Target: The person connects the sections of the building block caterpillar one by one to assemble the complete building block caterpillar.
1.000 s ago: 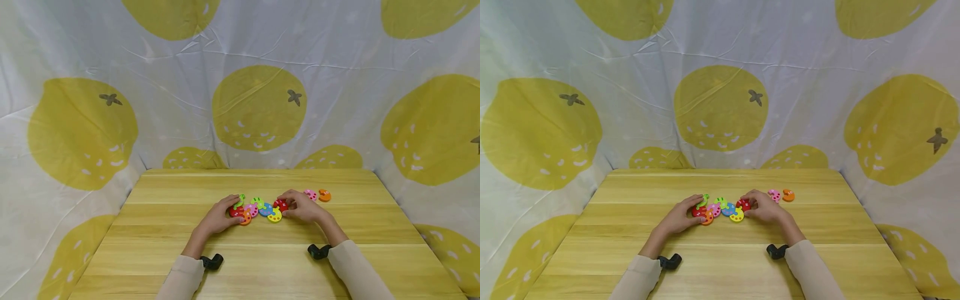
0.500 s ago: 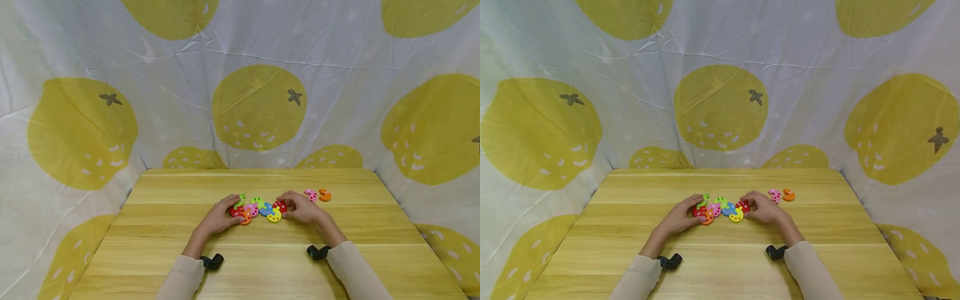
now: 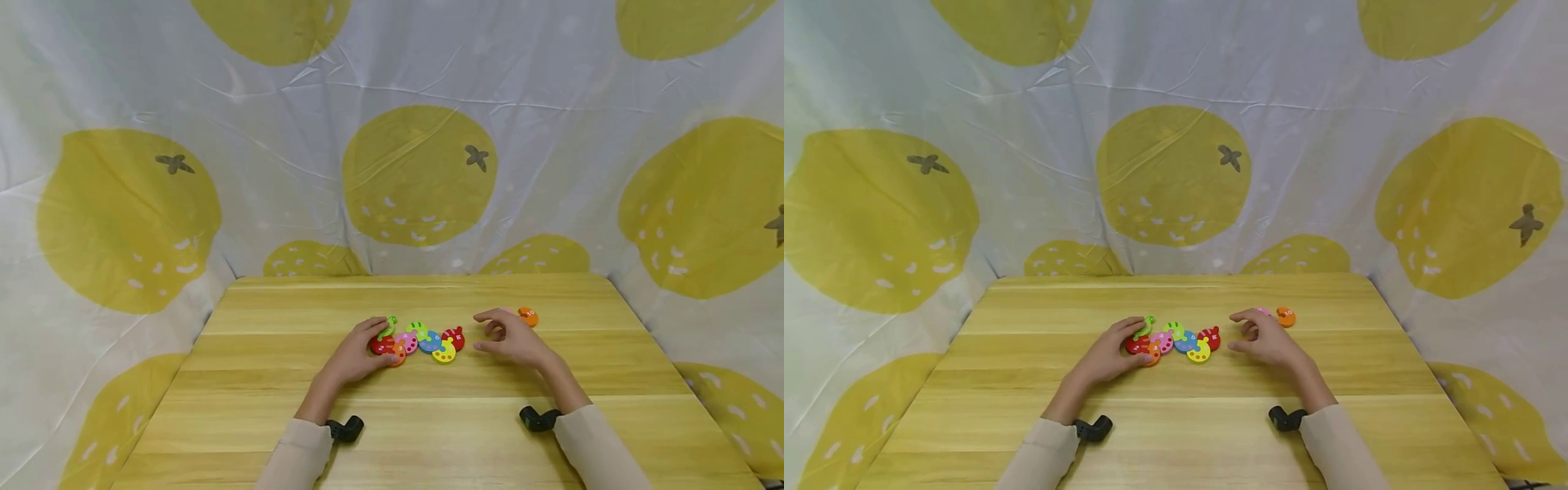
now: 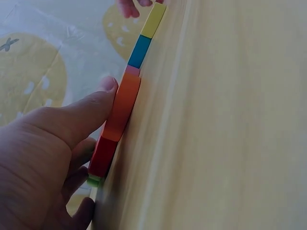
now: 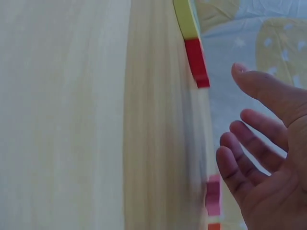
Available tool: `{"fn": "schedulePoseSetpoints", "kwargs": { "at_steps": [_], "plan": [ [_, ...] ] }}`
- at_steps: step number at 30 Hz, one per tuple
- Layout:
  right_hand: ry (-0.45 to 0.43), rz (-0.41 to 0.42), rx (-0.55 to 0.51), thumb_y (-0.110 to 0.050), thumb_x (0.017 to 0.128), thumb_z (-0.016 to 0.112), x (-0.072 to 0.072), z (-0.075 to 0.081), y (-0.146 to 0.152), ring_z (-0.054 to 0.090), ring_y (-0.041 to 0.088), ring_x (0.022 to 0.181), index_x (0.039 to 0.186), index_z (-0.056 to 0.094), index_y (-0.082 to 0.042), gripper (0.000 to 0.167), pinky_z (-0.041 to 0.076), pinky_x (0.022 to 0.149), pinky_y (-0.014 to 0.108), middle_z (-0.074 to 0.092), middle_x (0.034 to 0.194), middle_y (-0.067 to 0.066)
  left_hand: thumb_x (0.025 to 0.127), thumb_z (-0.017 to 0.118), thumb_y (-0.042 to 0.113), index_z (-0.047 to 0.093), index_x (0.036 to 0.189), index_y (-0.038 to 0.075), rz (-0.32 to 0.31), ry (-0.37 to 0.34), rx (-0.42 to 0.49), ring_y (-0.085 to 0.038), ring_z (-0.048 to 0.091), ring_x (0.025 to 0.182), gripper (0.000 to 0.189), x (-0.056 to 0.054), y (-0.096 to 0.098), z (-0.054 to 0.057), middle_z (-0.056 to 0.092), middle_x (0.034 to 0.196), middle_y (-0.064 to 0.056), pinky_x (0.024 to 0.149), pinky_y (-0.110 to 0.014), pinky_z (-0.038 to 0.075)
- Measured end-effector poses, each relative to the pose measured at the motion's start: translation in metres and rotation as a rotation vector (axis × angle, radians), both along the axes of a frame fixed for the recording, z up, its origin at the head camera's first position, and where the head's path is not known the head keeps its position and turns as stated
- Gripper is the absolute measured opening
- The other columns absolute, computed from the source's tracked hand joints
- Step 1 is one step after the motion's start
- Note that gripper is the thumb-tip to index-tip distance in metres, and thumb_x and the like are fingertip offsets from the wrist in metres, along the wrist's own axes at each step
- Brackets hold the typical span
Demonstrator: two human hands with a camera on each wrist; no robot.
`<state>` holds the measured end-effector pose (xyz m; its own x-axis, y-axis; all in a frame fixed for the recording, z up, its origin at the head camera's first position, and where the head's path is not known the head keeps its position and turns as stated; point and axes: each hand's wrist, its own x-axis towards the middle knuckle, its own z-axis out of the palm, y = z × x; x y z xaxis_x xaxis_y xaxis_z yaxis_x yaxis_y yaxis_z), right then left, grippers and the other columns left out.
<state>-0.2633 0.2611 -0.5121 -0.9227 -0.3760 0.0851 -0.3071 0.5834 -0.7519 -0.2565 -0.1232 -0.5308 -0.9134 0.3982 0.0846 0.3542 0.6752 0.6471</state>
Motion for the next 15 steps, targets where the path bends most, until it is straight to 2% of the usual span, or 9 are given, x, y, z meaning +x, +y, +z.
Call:
{"fn": "schedulePoseSetpoints", "kwargs": {
  "at_steps": [5,9,12,15],
  "plan": [
    [0.02,-0.055,-0.003,-0.031,0.082,0.089,-0.001,0.0,0.018,0.059,0.026,0.093,0.137,0.061,-0.001,0.069,0.053,0.076,0.023,0.064,0.111,0.017,0.088,0.08,0.047,0.051,0.153,0.013,-0.035,-0.031,0.001,-0.03,0.028,0.157,0.079,-0.001,-0.006,0.001,0.04,0.164,-0.001,0.126,-0.052,0.029],
    [0.022,-0.108,-0.005,-0.031,0.08,0.09,-0.004,-0.001,0.03,0.06,0.026,0.092,0.136,0.062,-0.001,0.07,0.053,0.074,0.02,0.066,0.106,0.016,0.091,0.078,0.046,0.051,0.154,0.014,-0.059,-0.036,0.002,-0.03,0.025,0.158,0.076,-0.001,-0.01,0.001,0.038,0.165,-0.001,0.127,-0.053,0.026],
    [0.012,-0.147,0.005,-0.033,0.08,0.091,-0.005,-0.002,0.038,0.064,0.025,0.095,0.138,0.06,-0.002,0.073,0.056,0.076,0.022,0.069,0.108,0.015,0.092,0.076,0.045,0.05,0.154,0.014,-0.069,-0.045,0.006,-0.031,0.023,0.159,0.074,-0.001,-0.011,0.002,0.037,0.166,-0.001,0.127,-0.054,0.025],
    [0.018,-0.186,0.042,-0.034,0.081,0.09,-0.005,-0.002,0.044,0.065,0.024,0.096,0.14,0.059,-0.002,0.074,0.056,0.078,0.029,0.069,0.108,0.015,0.093,0.075,0.045,0.048,0.156,0.015,-0.072,-0.06,0.008,-0.031,0.022,0.159,0.074,0.001,-0.011,0.004,0.035,0.167,-0.001,0.126,-0.056,0.025]
  ]
}}
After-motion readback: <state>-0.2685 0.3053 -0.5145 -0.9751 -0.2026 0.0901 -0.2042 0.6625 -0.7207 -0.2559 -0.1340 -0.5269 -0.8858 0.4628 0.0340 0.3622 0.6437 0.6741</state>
